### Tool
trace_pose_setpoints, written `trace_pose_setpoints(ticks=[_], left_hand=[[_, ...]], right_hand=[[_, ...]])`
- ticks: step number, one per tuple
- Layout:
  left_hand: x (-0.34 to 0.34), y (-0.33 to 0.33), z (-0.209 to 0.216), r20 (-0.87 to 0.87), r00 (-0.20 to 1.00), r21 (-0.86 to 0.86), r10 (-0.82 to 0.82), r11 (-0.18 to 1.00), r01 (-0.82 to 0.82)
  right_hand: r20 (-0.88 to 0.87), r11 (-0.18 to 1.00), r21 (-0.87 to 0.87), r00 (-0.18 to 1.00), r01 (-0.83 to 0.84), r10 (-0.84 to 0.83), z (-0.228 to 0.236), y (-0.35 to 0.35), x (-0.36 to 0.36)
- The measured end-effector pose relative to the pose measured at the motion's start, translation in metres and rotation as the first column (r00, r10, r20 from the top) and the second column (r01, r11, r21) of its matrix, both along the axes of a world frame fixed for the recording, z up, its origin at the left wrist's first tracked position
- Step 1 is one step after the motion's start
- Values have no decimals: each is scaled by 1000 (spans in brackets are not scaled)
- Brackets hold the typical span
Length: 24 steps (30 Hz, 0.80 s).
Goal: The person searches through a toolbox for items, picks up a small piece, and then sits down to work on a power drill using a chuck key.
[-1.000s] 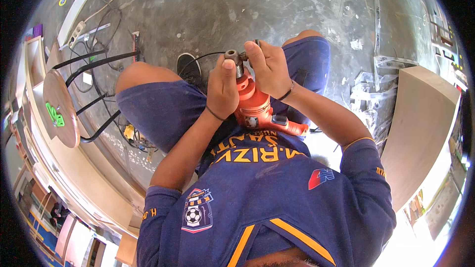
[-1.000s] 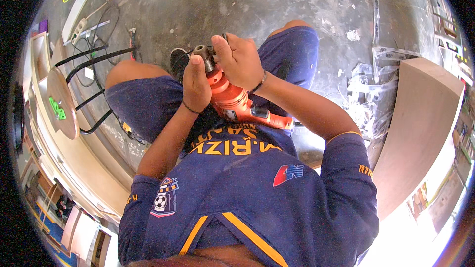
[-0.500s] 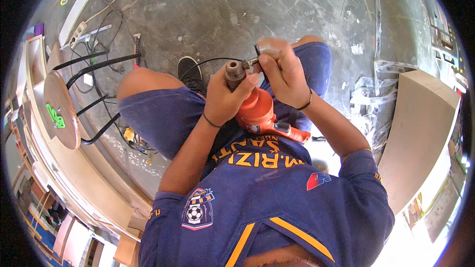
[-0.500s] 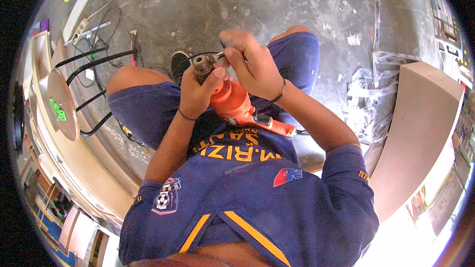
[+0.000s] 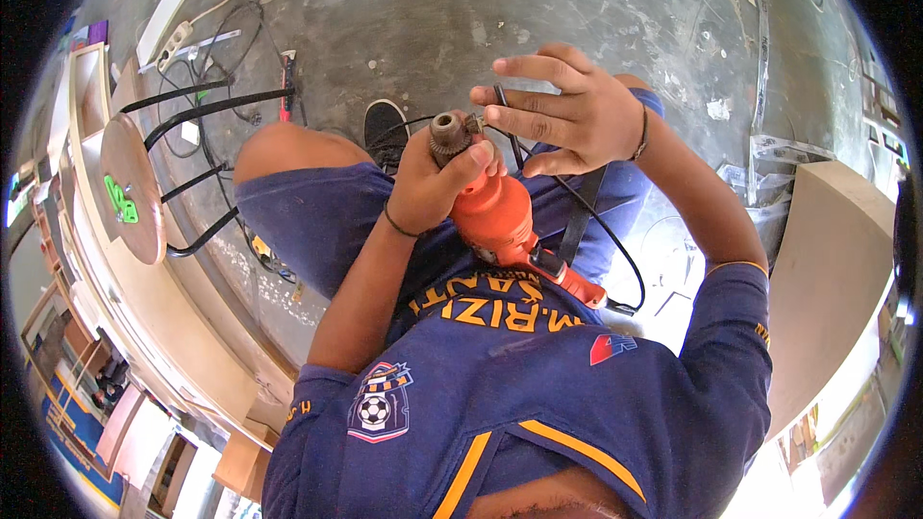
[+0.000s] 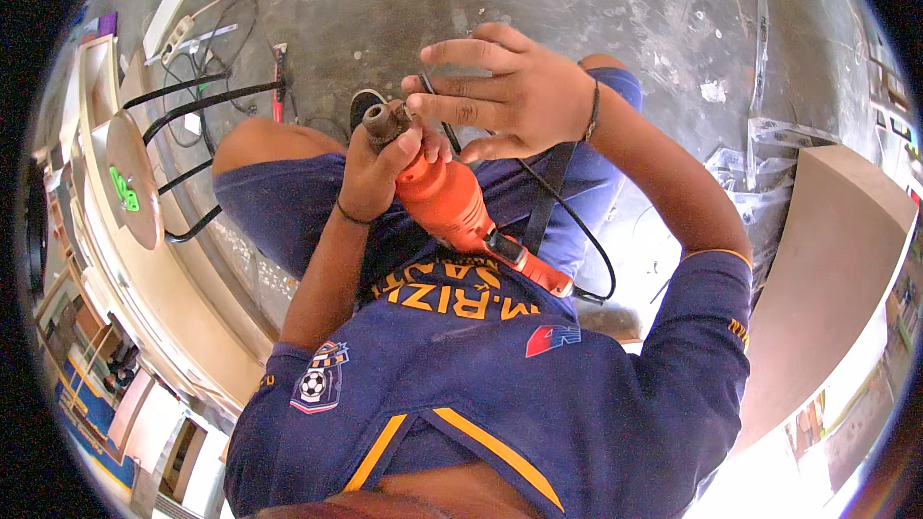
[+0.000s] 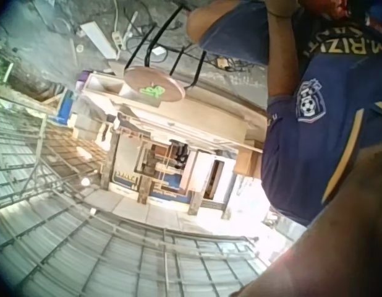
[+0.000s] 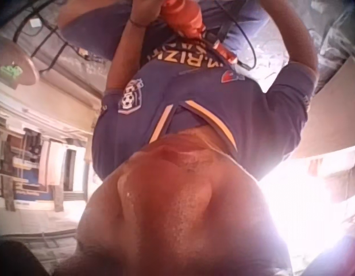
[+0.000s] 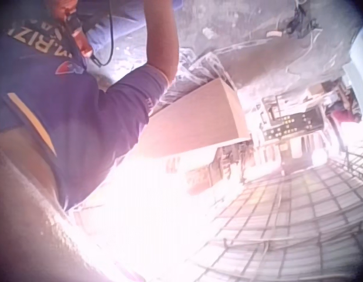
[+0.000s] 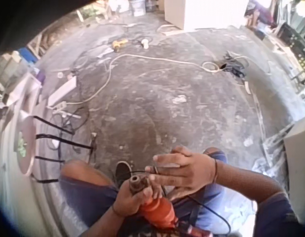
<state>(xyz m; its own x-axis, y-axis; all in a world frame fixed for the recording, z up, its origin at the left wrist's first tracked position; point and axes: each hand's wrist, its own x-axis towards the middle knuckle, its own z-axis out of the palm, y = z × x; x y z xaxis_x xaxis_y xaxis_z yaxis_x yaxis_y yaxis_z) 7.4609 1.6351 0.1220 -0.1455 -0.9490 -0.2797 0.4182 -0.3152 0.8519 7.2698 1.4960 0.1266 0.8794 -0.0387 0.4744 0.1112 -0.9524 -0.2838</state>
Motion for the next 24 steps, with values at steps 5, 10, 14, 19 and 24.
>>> trace_pose_setpoints(ticks=[5, 10, 14, 19, 24], left_hand=[[2, -6, 2, 63, 998, 20, -16, 1000, 15], [1, -10, 2, -171, 985, 85, -4, 996, 18], [-9, -10, 7, 57, 998, 110, 9, 994, -15], [-8, -8, 3, -17, 1000, 61, -25, 998, 26], [-10, 4, -7, 87, 988, 144, 126, 980, -137]], right_hand=[[128, 990, -122, 990, 73, -57, -17, -6, 3], [299, 996, 43, 950, 80, -90, -28, -3, 20], [444, 992, 122, 896, -39, -19, -19, 2, 36], [353, 842, 539, 914, -23, -201, -23, 25, 45], [-130, 370, 840, 810, 396, -572, -58, 6, 40]])
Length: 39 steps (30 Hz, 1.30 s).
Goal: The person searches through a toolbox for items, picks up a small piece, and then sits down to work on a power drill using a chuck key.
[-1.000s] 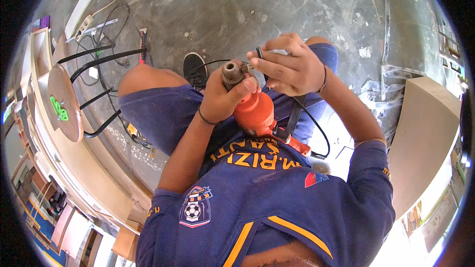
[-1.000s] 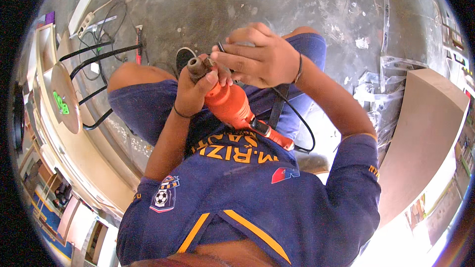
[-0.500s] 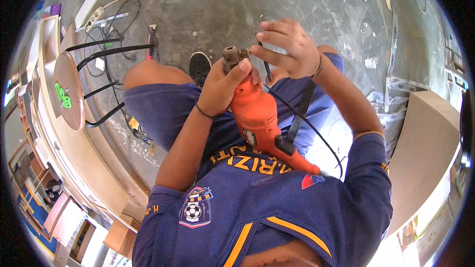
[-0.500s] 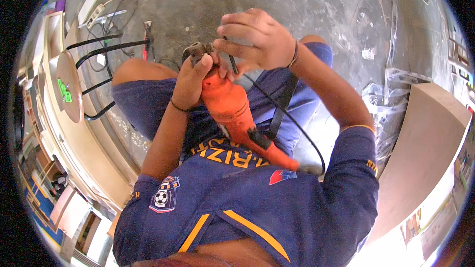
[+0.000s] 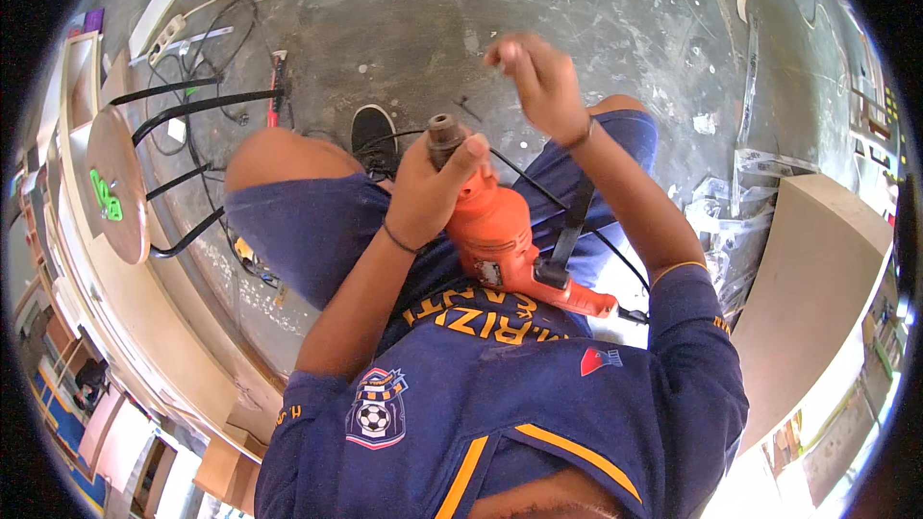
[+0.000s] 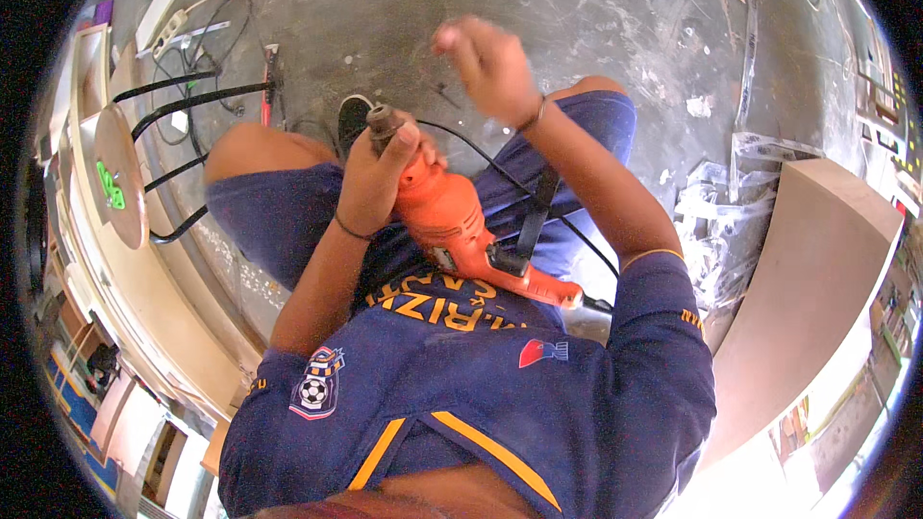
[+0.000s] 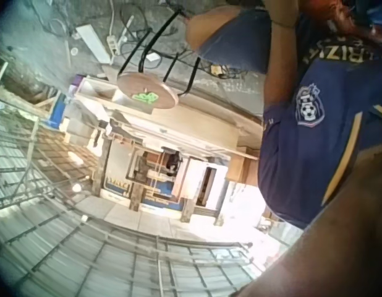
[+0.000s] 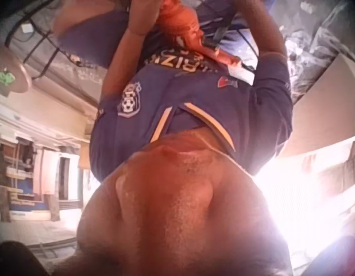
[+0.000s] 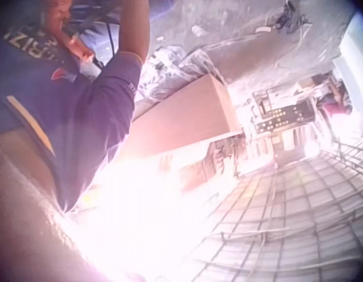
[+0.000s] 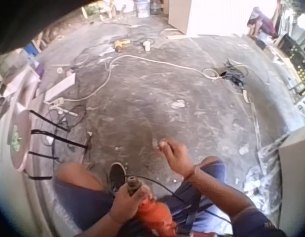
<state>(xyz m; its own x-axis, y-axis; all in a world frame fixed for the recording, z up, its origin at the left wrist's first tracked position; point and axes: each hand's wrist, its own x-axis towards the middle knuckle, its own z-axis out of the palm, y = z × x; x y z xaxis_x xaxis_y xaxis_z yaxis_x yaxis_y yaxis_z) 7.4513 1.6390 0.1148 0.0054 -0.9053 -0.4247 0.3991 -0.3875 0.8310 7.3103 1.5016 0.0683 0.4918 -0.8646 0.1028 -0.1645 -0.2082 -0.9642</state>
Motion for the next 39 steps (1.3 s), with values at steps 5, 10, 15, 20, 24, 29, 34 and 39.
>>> trace_pose_setpoints(ticks=[5, 10, 15, 20, 24, 29, 34, 39], left_hand=[[6, 17, 2, -18, 998, 123, 64, 991, -61], [8, 36, 7, -21, 999, 120, 37, 992, -35], [14, 48, 8, -84, 995, 101, 49, 994, -41], [24, 70, 11, 101, 977, 189, 190, 960, -206], [25, 80, 13, 170, 900, 253, 401, 865, -433], [30, 82, 16, 254, 879, 307, 404, 828, -469], [40, 86, 12, 230, 916, 316, 330, 865, -391], [42, 67, 16, 105, 951, 206, 290, 930, -306]], right_hand=[[-567, 983, 110, 803, -144, 181, -104, -35, -2], [-684, 842, 319, 509, -435, 522, -185, -5, 41], [-666, 848, 288, 543, -445, 511, -232, 21, 120], [-608, 818, 331, 557, -470, 566, -239, 31, 194], [-670, 794, 160, 526, -586, 523, -238, 46, 246], [-770, 759, 65, 451, -648, 451, -244, 62, 287], [-811, 763, 68, 409, -643, 418, -248, 45, 279], [-207, 805, 463, 838, -370, 504, -218, -2, 221]])
